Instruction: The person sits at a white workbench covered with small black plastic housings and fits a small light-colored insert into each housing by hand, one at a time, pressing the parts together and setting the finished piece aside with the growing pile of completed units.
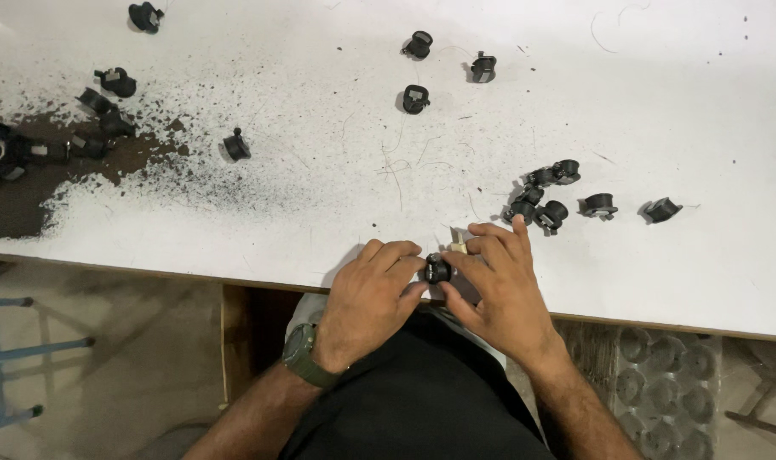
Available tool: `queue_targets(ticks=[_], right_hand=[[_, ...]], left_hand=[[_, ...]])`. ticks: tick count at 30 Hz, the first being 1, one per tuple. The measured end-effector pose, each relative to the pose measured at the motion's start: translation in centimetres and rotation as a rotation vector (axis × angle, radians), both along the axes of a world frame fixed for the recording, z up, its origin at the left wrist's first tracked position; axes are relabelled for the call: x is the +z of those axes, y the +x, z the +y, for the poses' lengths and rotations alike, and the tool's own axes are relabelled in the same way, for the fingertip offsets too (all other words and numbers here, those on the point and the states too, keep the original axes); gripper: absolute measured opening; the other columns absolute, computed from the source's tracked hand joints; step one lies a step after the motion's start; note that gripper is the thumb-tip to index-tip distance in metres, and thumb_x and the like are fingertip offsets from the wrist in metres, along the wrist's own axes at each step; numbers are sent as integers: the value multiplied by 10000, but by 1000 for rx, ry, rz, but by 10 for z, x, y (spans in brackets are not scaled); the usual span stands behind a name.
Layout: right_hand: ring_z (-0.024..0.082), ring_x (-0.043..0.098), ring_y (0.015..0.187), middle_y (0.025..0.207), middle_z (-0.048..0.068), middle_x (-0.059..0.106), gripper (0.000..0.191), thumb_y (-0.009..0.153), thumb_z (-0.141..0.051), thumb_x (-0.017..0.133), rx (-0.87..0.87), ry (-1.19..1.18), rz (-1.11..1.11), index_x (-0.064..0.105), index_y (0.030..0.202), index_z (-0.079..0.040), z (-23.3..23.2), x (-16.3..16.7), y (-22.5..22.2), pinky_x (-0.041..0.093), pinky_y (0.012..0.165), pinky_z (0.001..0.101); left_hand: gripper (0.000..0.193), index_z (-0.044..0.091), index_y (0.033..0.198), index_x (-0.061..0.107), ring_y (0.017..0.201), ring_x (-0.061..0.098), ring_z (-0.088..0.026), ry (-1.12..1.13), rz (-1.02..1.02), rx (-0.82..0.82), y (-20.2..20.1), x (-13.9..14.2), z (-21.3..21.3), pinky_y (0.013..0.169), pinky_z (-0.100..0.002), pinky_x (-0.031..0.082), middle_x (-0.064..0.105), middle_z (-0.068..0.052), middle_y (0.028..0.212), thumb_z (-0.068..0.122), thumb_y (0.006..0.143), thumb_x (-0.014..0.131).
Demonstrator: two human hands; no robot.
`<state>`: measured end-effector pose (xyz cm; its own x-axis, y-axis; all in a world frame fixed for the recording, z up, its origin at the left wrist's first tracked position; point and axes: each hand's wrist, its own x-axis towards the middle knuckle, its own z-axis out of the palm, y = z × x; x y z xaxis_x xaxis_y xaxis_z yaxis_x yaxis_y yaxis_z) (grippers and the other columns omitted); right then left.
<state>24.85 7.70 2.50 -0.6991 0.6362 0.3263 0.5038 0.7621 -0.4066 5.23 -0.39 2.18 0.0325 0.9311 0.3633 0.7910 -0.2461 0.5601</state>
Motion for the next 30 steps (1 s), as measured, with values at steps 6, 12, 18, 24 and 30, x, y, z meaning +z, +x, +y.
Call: queue_targets(ticks=[6, 12, 18, 24, 30], right_hand=[[302, 520, 1302, 1083, 83, 611, 372, 782, -175, 806, 25, -46, -7, 735, 1141, -108, 5, -2, 3, 186, 1251, 627], [283, 519, 1300, 1048, 66, 608, 375, 768, -188, 815, 51, -67, -25, 744, 1131, -128, 7, 6, -2, 180, 1253, 635], [308, 455, 1334, 1130, 92, 609, 398, 747, -202, 822, 155, -22, -120, 732, 1122, -104, 14, 15, -9, 161, 1219, 650], [253, 585, 1263, 990, 28, 593, 252, 838, -108, 812, 61, 114, 74, 715, 1063, -166, 4, 5, 4, 184, 1312, 606], [276, 631, 1157, 1110, 122, 658, 352, 828, -62, 787, -32, -53, 348, 582, 1110, -17, -43, -22, -3, 207, 1264, 610]], left_hand=[[168, 67, 990, 743, 943, 638, -206, -26, -25, -12, 1, -5, 4, 782, -338, 554, 712, -25, 1110, 162, 858, 785], [68, 70, 910, 726, 910, 648, -201, -59, -88, -14, -4, 1, 3, 755, -350, 557, 712, -26, 1045, 121, 869, 744], [161, 55, 938, 712, 1004, 640, -254, -35, 18, 3, -9, 12, -4, 806, -396, 555, 686, -96, 1125, 139, 808, 757], [286, 37, 1014, 707, 1145, 589, -288, 0, 79, -7, -9, 9, -8, 921, -457, 511, 637, -134, 1210, 228, 821, 798], [164, 63, 1011, 719, 1257, 583, -278, 138, 100, 15, -5, -5, -11, 1008, -442, 508, 645, -92, 1258, 128, 871, 778]])
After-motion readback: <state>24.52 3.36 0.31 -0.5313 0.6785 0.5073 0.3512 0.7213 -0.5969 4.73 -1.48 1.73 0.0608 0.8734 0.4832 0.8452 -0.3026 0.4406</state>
